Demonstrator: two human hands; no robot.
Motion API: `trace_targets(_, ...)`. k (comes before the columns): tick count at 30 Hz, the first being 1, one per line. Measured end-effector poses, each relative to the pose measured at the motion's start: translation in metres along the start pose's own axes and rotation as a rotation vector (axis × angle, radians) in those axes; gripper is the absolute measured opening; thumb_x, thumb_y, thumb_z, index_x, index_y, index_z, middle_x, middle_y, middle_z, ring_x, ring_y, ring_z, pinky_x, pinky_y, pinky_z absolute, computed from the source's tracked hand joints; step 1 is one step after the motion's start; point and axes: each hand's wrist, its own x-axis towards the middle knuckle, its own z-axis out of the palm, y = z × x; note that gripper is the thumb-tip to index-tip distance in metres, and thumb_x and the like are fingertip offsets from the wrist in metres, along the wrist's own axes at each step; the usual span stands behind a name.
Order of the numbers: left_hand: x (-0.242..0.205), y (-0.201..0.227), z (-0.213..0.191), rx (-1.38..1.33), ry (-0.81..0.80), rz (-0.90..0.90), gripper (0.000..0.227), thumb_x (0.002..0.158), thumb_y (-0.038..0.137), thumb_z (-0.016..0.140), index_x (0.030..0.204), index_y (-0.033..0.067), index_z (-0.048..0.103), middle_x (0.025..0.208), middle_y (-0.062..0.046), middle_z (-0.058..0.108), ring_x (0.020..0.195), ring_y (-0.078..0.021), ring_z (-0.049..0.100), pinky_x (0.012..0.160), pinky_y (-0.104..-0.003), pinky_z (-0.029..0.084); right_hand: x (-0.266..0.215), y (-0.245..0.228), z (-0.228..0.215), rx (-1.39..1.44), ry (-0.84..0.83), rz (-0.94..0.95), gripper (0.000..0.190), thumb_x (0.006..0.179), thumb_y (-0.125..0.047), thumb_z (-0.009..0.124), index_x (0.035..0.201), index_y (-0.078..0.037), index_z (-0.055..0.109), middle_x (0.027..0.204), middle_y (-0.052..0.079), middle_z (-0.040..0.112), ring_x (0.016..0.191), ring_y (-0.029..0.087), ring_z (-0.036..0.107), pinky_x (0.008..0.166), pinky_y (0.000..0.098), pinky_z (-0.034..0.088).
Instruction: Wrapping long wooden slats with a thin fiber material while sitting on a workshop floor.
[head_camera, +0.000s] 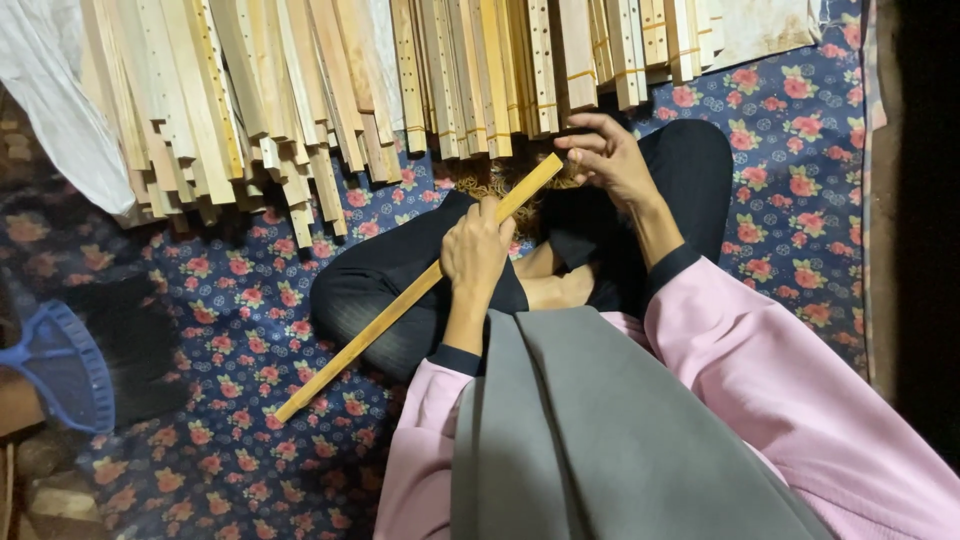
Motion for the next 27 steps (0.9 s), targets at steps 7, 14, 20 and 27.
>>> trace_targets(7, -0.001, 0.001, -0.007, 0.042, -0.001, 0.025, 0.028, 0.082, 0.041, 0.071, 0.095, 0.0195, 0.058, 0.071, 0.001, 0.058, 0.065, -0.0214, 0.072, 0.058, -0.036, 0.060, 0.005, -0.009, 0.029, -0.250, -0.361, 0.020, 0.068, 0.081, -0.001, 0.078, 0.141, -0.003, 0.047, 0.099, 0.019, 0.072, 0.063, 0.012, 0.067, 0.043, 0.0191, 0.052)
trace_targets(14, 0.007, -0.004, 0.001, -0.050, -0.106, -0.069, 0.028, 0.091, 0.043, 0.061, 0.096, 0.0163, 0.056, 0.072, -0.006, 0.063, 0.065, -0.0298, 0.073, 0.060, -0.046, 0.060, -0.085, 0.019, 0.064, -0.771, -0.033, -0.210, 0.018, 0.089, -0.032, 0.076, 0.095, -0.017, 0.069, 0.065, 0.004, 0.066, 0.061, 0.020, 0.063, 0.061, 0.0337, 0.050)
trace_targets(20, 0.007, 0.001, -0.013, -0.095, -0.186, -0.097, 0.028, 0.091, 0.043, 0.061, 0.096, 0.0150, 0.056, 0.075, -0.009, 0.065, 0.067, -0.0344, 0.074, 0.062, -0.051, 0.060, -0.118, 0.034, 0.064, -0.383, -0.135, -0.546, 0.030, 0.091, -0.022, 0.065, 0.063, -0.011, 0.058, 0.057, 0.002, 0.058, 0.058, 0.021, 0.062, 0.083, 0.0407, 0.042)
trace_targets(27, 0.013, 0.006, -0.035, -0.114, -0.113, -0.125, 0.026, 0.091, 0.041, 0.062, 0.093, 0.0164, 0.056, 0.075, -0.006, 0.066, 0.067, -0.0324, 0.074, 0.061, -0.049, 0.061, -0.093, 0.009, 0.062, 1.256, 0.125, 0.218, 0.052, 0.087, -0.003, 0.050, 0.138, -0.004, 0.058, 0.125, 0.015, 0.069, 0.097, 0.022, 0.071, 0.085, 0.0274, 0.055)
